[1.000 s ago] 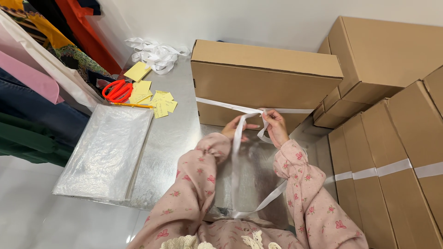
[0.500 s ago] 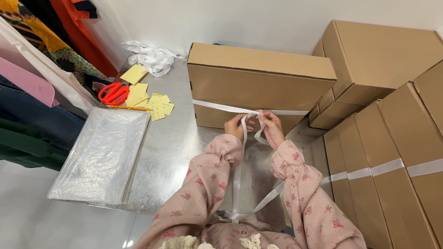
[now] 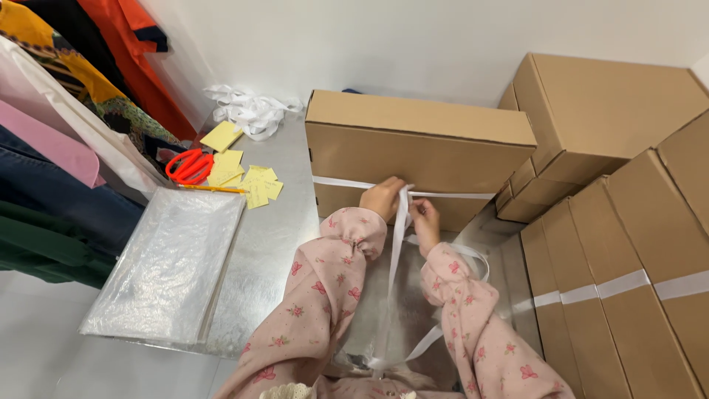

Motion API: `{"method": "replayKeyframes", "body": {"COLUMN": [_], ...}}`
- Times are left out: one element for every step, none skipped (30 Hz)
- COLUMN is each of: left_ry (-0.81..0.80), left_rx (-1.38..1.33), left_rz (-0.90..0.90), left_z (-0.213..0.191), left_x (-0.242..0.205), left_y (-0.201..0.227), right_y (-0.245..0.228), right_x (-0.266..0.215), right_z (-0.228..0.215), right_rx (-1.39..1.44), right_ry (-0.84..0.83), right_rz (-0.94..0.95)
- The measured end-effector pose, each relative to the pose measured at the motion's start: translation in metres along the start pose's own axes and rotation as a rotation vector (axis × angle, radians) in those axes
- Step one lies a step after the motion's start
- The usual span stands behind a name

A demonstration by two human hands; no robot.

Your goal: The person wraps a white ribbon around a cardboard box, tying it into a bow. They then pick up a yellow sticky note and a pencil, write on the note, and place it on the box.

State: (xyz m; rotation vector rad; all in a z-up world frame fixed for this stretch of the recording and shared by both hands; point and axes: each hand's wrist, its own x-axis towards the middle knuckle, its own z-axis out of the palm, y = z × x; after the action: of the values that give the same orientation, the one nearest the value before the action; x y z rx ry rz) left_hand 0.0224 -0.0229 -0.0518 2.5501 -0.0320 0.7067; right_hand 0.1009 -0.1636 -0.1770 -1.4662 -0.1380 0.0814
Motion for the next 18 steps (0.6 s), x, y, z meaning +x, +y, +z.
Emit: {"method": "replayKeyframes", "body": {"left_ry": [0.002, 0.018, 0.030, 0.029, -0.004, -0.037, -0.041, -0.046, -0.052, -0.056, -0.043, -0.029, -0.032, -0.026, -0.018, -0.020, 0.010, 0.041], "left_rx": [0.001, 0.110, 0.216, 0.214, 0.230, 0.247, 0.244, 0.219, 0.196, 0.194, 0.186, 0.178, 0.178, 0.126, 0.074, 0.074, -0.015, -0.103], "left_rz": [0.003, 0.082, 0.158, 0.159, 0.158, 0.158, 0.157, 0.162, 0.166, 0.164, 0.162, 0.160, 0.160, 0.121, 0.082, 0.083, 0.076, 0.069], "left_z": [0.005, 0.010, 0.017, 0.012, 0.006, 0.000, 0.006, 0.012, 0.019, 0.020, 0.020, 0.020, 0.012, 0.004, -0.004, -0.007, -0.011, -0.016], "left_x": [0.006, 0.012, 0.015, 0.016, 0.018, 0.019, 0.019, 0.018, 0.017, 0.017, 0.016, 0.016, 0.014, 0.013, 0.013, 0.015, 0.020, 0.024], "left_y": [-0.005, -0.010, -0.013, -0.010, -0.008, -0.006, -0.010, -0.015, -0.020, -0.020, -0.021, -0.021, -0.018, -0.015, -0.012, -0.013, -0.014, -0.016], "right_y": [0.000, 0.000, 0.002, 0.011, 0.019, 0.028, 0.045, 0.063, 0.081, 0.108, 0.135, 0.162, 0.125, 0.080, 0.026, 0.022, 0.017, 0.011], "right_x": [-0.003, -0.005, -0.011, -0.010, -0.010, -0.010, -0.005, 0.000, 0.003, 0.021, 0.037, 0.053, 0.013, -0.005, -0.007, -0.013, -0.017, -0.020], "right_z": [0.010, 0.021, 0.028, 0.032, 0.037, 0.041, 0.040, 0.039, 0.038, 0.029, 0.023, 0.017, 0.005, 0.018, 0.035, 0.035, 0.037, 0.038], "right_rx": [0.002, 0.046, 0.087, 0.086, 0.125, 0.164, 0.162, 0.177, 0.194, 0.193, 0.195, 0.198, 0.199, 0.156, 0.112, 0.113, 0.183, 0.254], "right_ry": [0.000, 0.031, 0.064, 0.066, 0.068, 0.070, 0.073, 0.073, 0.073, 0.075, 0.075, 0.076, 0.077, 0.070, 0.062, 0.064, 0.047, 0.030], "right_rz": [-0.004, 0.016, 0.040, 0.041, 0.037, 0.033, 0.037, 0.106, 0.175, 0.180, 0.189, 0.198, 0.200, 0.159, 0.116, 0.117, 0.131, 0.144]}}
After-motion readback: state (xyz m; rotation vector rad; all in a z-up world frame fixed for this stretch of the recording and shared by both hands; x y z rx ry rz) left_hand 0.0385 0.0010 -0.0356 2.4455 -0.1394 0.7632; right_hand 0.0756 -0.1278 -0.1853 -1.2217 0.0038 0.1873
